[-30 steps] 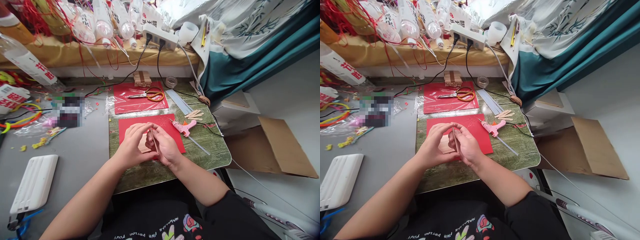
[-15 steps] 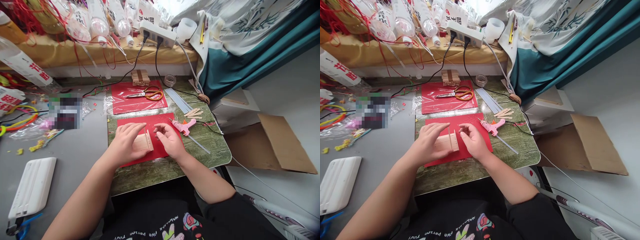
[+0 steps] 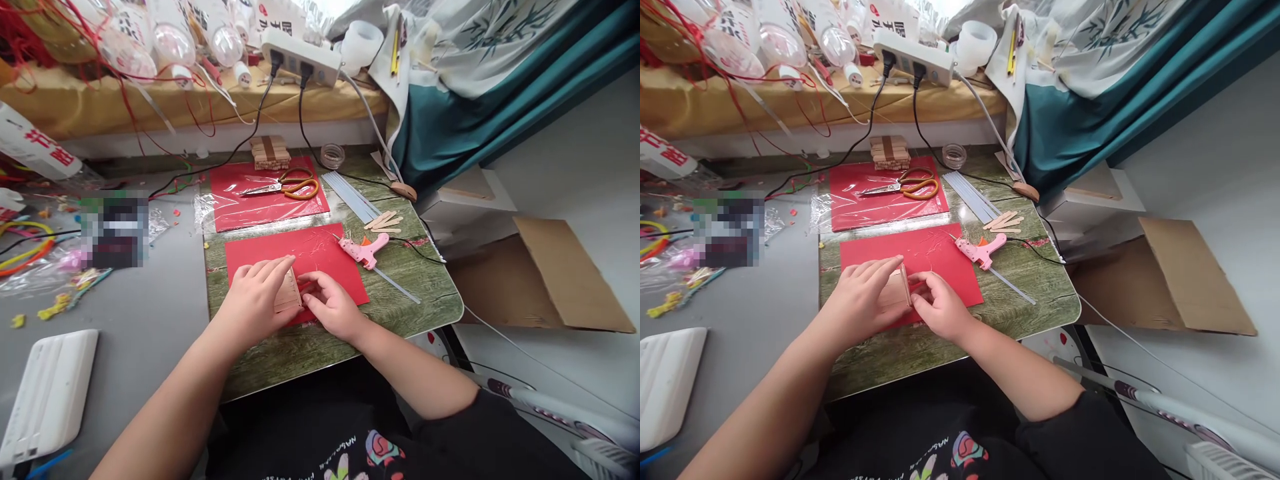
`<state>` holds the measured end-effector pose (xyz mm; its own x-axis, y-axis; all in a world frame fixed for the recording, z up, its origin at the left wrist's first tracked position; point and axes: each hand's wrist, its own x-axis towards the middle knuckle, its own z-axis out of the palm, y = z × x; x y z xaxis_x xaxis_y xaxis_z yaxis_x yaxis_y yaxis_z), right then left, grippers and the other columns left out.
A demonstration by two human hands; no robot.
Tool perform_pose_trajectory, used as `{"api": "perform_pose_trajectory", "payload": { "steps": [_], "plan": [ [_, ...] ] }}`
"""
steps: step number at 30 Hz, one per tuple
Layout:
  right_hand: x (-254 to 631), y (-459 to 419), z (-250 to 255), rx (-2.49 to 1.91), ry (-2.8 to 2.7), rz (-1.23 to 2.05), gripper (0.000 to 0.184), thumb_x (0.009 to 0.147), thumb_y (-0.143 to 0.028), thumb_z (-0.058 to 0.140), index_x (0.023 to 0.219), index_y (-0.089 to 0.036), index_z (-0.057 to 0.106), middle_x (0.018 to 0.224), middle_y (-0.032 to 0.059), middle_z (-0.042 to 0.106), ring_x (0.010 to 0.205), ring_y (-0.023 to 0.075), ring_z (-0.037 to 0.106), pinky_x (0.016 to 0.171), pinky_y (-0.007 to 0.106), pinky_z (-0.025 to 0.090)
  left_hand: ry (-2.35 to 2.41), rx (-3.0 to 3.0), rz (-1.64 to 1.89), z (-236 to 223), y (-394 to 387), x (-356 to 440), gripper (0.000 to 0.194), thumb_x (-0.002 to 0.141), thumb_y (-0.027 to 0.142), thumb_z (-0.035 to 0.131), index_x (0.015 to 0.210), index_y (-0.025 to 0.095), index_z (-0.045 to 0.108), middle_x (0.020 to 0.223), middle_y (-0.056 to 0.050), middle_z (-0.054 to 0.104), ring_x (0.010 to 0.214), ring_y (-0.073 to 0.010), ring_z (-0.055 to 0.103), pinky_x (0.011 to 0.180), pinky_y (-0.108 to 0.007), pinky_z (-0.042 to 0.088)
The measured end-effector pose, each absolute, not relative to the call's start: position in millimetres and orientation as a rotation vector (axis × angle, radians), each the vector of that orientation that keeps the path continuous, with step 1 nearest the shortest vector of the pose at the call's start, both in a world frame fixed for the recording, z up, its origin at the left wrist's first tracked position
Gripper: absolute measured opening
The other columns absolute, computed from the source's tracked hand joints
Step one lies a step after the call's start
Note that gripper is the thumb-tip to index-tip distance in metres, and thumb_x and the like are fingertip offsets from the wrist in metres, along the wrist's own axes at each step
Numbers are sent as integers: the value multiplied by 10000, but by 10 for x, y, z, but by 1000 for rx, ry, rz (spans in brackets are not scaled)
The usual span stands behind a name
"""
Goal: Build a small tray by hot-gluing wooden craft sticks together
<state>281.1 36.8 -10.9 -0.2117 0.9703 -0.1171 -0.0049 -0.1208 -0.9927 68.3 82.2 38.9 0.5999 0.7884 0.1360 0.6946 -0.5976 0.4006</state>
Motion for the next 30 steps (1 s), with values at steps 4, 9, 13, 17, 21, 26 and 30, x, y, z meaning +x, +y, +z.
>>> {"api": "perform_pose_trajectory", "payload": {
  "steps": [4, 9, 13, 17, 21, 26, 30],
  "plan": [
    [2816, 380, -105, -1148, -1353, 1418, 300, 1006, -261, 633, 1304, -284, 655, 1281, 89, 627, 1033, 226, 683, 901, 420, 601, 1200, 2520, 408, 367, 855, 665, 740, 932, 431, 703, 1583, 246, 405, 1533, -156, 609, 1338, -364, 620, 1034, -499, 433],
    [2789, 378, -86, -1126, -1398, 1371, 317, 1001, -228, 615, 1310, -289, 649, 1276, 91, 616, 1028, 232, 684, 902, 439, 600, 1200, 2530, 394, 377, 869, 693, 723, 931, 412, 680, 1579, 254, 400, 1531, -166, 606, 1338, -373, 623, 1029, -503, 448],
    [2833, 370, -5, -1137, -1450, 1316, 324, 1001, -243, 610, 1319, -292, 650, 1251, 93, 622, 979, 230, 684, 883, 441, 599, 1212, 2502, 366, 359, 869, 696, 735, 910, 411, 696, 1567, 255, 405, 1523, -167, 607, 1337, -376, 623, 1048, -514, 454],
    [3248, 419, 139, -1271, -1630, 961, 406, 992, -209, 600, 1381, -316, 649, 1317, 103, 632, 1096, 272, 661, 1041, 502, 548, 1209, 2482, 329, 341, 869, 692, 786, 896, 435, 715, 1585, 251, 385, 1556, -154, 579, 1370, -383, 594, 1084, -530, 443],
    [4017, 545, 180, -1556, -1871, 326, 567, 945, -66, 494, 1452, -276, 637, 1417, 135, 629, 1340, 342, 573, 1177, 578, 450, 1188, 2491, 317, 351, 869, 704, 780, 883, 398, 707, 1581, 241, 395, 1556, -160, 574, 1375, -394, 582, 1095, -538, 436],
    [4647, 835, 127, -1592, -2464, 110, 649, 939, -10, 475, 1538, -237, 576, 1616, 127, 538, 1488, 357, 473, 1175, 596, 438, 1155, 2519, 328, 372, 875, 700, 796, 862, 386, 707, 1580, 248, 392, 1525, -157, 593, 1365, -392, 583, 1092, -540, 434],
    [4696, 1110, 88, -1437, -2693, 127, 540, 1025, -96, 478, 1549, -197, 557, 1590, 142, 575, 1467, 320, 511, 1182, 554, 414, 1101, 2535, 312, 389, 885, 661, 832, 842, 357, 700, 1596, 251, 366, 1527, -151, 590, 1377, -385, 571, 1102, -544, 427]
  ]
}}
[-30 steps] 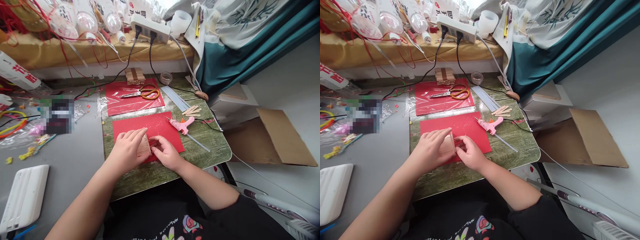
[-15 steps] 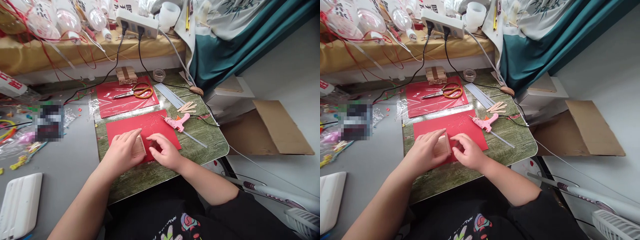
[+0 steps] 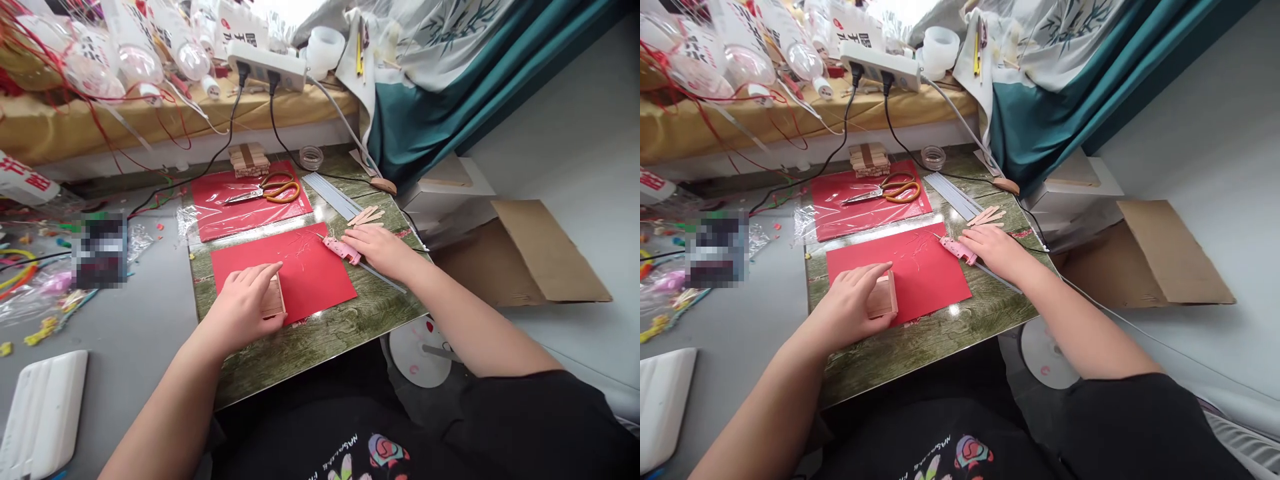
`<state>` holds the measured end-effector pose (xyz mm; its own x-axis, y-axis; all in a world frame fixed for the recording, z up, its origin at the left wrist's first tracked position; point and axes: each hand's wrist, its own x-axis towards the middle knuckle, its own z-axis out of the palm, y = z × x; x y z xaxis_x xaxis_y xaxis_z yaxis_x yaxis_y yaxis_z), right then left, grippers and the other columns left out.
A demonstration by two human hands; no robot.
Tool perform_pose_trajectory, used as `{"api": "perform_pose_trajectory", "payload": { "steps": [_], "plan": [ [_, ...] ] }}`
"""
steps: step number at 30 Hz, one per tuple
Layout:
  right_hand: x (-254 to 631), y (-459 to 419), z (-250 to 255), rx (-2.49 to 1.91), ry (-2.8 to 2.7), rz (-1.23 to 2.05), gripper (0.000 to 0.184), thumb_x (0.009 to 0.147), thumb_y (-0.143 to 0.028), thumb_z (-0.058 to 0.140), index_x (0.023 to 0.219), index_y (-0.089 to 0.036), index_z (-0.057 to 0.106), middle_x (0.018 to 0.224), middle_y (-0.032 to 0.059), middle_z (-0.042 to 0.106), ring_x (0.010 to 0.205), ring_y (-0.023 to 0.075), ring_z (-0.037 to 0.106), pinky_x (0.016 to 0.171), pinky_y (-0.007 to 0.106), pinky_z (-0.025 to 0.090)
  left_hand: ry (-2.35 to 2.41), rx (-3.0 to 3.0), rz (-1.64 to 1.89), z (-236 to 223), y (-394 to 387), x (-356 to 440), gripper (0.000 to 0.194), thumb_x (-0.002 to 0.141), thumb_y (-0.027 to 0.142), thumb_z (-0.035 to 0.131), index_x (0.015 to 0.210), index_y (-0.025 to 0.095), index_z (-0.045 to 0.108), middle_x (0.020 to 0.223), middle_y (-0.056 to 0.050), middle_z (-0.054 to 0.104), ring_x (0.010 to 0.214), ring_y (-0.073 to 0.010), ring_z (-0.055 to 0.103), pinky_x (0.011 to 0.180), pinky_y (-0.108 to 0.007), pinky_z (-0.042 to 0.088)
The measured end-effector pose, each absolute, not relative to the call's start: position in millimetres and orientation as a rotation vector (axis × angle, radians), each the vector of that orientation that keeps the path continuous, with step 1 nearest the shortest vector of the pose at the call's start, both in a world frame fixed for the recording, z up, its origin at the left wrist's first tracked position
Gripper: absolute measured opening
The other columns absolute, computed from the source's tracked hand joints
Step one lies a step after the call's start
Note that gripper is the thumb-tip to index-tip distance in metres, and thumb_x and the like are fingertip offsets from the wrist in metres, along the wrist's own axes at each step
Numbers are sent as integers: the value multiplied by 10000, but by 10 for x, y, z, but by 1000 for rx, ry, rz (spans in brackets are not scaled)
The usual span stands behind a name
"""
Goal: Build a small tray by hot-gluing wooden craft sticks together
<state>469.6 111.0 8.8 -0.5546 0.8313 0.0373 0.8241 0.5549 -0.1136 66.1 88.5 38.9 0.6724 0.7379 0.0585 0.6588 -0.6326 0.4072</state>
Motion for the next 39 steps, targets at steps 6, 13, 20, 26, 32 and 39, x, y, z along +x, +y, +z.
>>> {"api": "perform_pose_trajectory", "payload": {
  "steps": [6, 13, 20, 26, 32, 39],
  "plan": [
    [4657, 1298, 77, -1425, -2824, 39, 470, 1023, -142, 540, 1485, -192, 611, 1569, 182, 578, 1374, 357, 580, 1034, 511, 449, 1013, 2543, 302, 416, 915, 514, 843, 846, 351, 697, 1613, 266, 356, 1547, -147, 573, 1371, -374, 573, 1135, -533, 406],
    [4587, 1130, 207, -1334, -2578, 316, 424, 910, -193, 665, 1332, -158, 655, 1418, 190, 645, 1336, 357, 580, 1108, 515, 424, 1019, 2578, 276, 442, 928, 443, 828, 872, 384, 698, 1617, 249, 362, 1544, -147, 578, 1358, -369, 581, 1135, -526, 397],
    [4020, 602, 225, -1341, -1783, 1072, 587, 780, -153, 667, 1356, -231, 590, 1212, 86, 675, 920, 211, 628, 824, 344, 523, 1054, 2496, 233, 484, 945, 412, 806, 911, 435, 689, 1622, 269, 348, 1565, -117, 561, 1388, -341, 552, 1158, -490, 388],
    [3455, 417, 181, -1216, -1416, 1391, 252, 901, -286, 689, 1141, -213, 716, 1066, 69, 722, 790, 162, 582, 693, 286, 474, 1092, 2485, 235, 490, 1005, 263, 817, 922, 532, 683, 1620, 269, 350, 1560, -133, 561, 1405, -351, 543, 1191, -507, 353],
    [3282, 601, 160, -1313, -1308, 1615, 477, 959, -459, 713, 1393, -263, 709, 1083, 69, 774, 565, 91, 454, 455, 218, 345, 1079, 2497, 272, 461, 1032, 173, 774, 907, 563, 689, 1563, 240, 435, 1487, -151, 623, 1357, -352, 590, 1180, -521, 337],
    [3215, 665, 152, -1448, -1390, 1549, 522, 894, -483, 798, 1360, -252, 757, 1020, 85, 799, 583, 119, 533, 446, 227, 387, 1035, 2491, 338, 460, 1001, 156, 781, 881, 505, 717, 1563, 226, 457, 1435, -128, 671, 1318, -336, 608, 1171, -501, 332]
  ]
}}
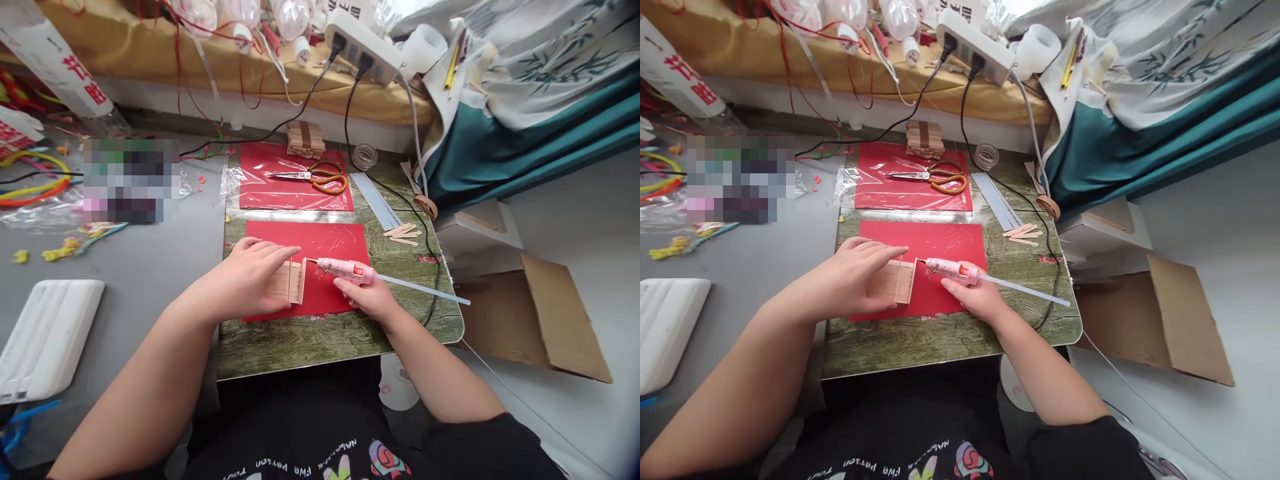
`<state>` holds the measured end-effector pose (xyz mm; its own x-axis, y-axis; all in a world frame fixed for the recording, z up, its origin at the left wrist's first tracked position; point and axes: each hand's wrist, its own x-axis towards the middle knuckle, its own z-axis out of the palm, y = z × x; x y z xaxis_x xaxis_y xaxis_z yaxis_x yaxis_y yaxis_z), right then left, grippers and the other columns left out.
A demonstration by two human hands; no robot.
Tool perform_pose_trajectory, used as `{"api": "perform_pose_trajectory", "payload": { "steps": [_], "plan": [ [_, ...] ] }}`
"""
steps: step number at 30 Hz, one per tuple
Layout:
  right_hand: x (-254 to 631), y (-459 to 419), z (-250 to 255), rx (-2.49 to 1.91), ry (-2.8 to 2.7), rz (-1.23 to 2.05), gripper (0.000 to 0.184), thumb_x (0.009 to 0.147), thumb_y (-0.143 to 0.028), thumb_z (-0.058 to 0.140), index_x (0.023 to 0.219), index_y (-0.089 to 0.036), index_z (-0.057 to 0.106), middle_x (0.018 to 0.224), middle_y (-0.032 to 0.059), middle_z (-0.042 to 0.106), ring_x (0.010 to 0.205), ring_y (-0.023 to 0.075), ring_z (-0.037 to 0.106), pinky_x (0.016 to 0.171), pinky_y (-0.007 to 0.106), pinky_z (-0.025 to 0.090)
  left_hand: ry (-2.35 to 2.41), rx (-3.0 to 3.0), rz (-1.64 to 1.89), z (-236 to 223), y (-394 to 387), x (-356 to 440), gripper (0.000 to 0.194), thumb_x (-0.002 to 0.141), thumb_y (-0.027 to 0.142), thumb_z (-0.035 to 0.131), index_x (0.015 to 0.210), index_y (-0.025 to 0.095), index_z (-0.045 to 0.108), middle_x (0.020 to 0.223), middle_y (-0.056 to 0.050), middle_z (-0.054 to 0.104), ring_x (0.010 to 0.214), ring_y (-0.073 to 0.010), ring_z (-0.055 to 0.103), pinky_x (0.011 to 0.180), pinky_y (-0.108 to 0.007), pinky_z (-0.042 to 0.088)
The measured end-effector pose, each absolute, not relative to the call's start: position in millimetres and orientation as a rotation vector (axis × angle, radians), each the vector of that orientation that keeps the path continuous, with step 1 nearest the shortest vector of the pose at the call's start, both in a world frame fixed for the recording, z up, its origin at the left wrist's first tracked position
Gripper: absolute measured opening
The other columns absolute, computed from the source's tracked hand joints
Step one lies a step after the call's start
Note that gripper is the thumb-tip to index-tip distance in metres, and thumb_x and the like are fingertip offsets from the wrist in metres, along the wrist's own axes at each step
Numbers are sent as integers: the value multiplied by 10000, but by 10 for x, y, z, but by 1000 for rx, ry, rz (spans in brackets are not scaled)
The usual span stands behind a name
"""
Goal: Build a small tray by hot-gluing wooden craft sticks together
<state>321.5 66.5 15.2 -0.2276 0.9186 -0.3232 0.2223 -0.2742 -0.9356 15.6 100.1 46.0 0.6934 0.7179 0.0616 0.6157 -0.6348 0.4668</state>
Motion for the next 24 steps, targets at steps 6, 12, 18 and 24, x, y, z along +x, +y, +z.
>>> {"api": "perform_pose_trajectory", "payload": {
  "steps": [6, 12, 18, 24],
  "plan": [
    [3203, 658, 42, -1511, -1329, 1553, 534, 907, -510, 792, 1377, -262, 737, 755, 23, 721, 480, 86, 413, 405, 213, 361, 1021, 2446, 313, 432, 1008, 143, 809, 861, 494, 711, 1574, 208, 458, 1444, -130, 670, 1330, -332, 616, 1228, -515, 297],
    [3205, 674, 63, -1442, -1389, 1569, 557, 911, -523, 784, 1394, -251, 734, 746, 50, 740, 574, 154, 606, 452, 238, 487, 1017, 2431, 296, 401, 993, 136, 803, 881, 498, 689, 1589, 216, 435, 1467, -108, 658, 1322, -298, 635, 1301, -500, 245],
    [3210, 679, 29, -1448, -1387, 1553, 548, 895, -548, 795, 1365, -268, 754, 843, 74, 801, 708, 219, 716, 576, 300, 610, 1049, 2440, 267, 426, 988, 150, 802, 869, 516, 700, 1571, 206, 467, 1457, -95, 662, 1351, -320, 611, 1258, -461, 357],
    [3200, 681, 0, -1448, -1355, 1562, 577, 869, -571, 812, 1352, -259, 755, 900, 89, 812, 750, 245, 731, 580, 329, 626, 1065, 2426, 254, 422, 978, 136, 828, 854, 493, 714, 1588, 222, 445, 1486, -80, 645, 1387, -330, 583, 1310, -491, 275]
  ]
}}
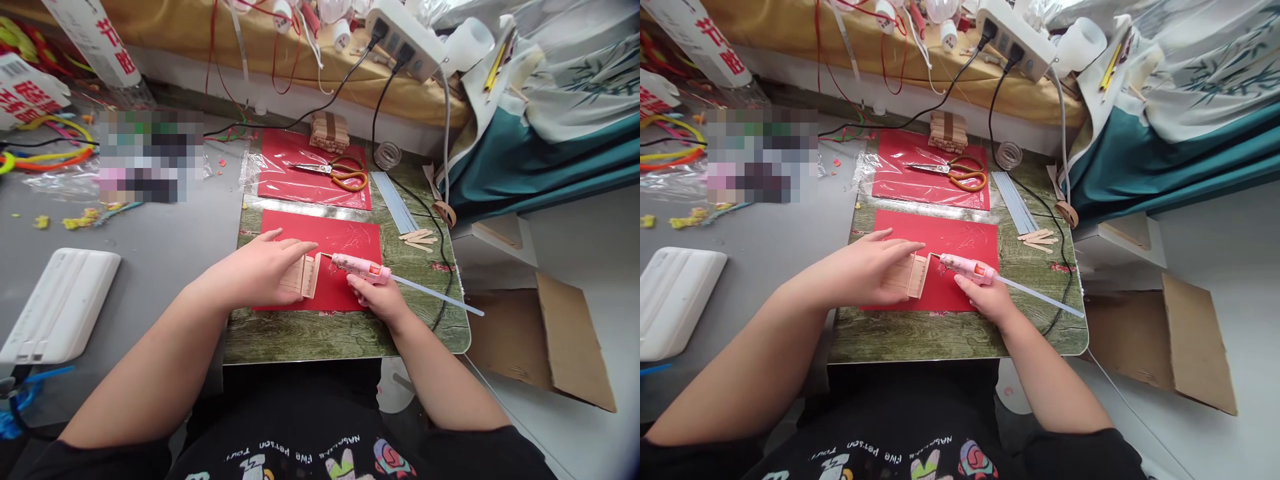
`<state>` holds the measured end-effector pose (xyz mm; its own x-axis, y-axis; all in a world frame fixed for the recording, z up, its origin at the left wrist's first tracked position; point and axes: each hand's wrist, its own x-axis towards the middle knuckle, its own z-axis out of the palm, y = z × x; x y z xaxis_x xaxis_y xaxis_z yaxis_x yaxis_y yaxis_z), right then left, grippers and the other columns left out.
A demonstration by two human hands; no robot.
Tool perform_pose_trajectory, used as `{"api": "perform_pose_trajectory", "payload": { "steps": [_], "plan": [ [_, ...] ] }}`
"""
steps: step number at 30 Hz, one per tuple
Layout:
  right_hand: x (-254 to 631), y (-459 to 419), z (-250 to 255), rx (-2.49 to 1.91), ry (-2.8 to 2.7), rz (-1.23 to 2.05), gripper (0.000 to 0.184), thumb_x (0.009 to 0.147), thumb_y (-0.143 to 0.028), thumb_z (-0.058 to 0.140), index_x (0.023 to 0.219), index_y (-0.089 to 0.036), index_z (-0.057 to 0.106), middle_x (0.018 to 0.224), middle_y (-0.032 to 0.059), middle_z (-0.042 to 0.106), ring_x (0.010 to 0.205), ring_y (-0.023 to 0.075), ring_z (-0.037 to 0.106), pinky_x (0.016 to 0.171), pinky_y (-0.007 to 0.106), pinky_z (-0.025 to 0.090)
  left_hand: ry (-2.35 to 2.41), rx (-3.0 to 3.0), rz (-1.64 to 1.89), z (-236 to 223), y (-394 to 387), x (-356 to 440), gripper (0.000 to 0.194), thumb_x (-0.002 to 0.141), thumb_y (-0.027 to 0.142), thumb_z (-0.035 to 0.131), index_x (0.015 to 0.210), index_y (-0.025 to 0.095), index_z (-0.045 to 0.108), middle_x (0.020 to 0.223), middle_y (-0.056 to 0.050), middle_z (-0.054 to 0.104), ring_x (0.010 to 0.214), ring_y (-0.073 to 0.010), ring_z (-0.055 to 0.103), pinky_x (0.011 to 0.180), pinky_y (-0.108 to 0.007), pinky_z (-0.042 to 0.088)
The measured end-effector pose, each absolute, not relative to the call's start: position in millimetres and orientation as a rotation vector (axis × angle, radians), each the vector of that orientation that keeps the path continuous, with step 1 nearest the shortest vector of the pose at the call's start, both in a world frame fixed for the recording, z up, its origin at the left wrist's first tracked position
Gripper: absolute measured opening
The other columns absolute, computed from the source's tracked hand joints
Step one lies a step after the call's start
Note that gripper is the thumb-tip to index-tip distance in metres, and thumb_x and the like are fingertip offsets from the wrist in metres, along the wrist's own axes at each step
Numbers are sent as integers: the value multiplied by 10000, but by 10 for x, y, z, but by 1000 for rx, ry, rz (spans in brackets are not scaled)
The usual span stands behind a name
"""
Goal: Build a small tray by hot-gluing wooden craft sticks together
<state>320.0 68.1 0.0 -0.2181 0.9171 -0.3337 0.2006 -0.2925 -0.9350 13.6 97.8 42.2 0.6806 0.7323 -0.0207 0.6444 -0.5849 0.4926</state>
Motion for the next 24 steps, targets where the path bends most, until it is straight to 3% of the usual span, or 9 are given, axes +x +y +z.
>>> {"api": "perform_pose_trajectory", "payload": {
  "steps": [24],
  "plan": [
    [3174, 690, 44, -1455, -1365, 1589, 555, 896, -553, 789, 1370, -267, 743, 859, 87, 780, 646, 212, 662, 495, 322, 550, 1046, 2408, 283, 410, 978, 131, 819, 851, 459, 721, 1587, 231, 442, 1489, -85, 642, 1380, -322, 590, 1299, -485, 295]
  ]
}}
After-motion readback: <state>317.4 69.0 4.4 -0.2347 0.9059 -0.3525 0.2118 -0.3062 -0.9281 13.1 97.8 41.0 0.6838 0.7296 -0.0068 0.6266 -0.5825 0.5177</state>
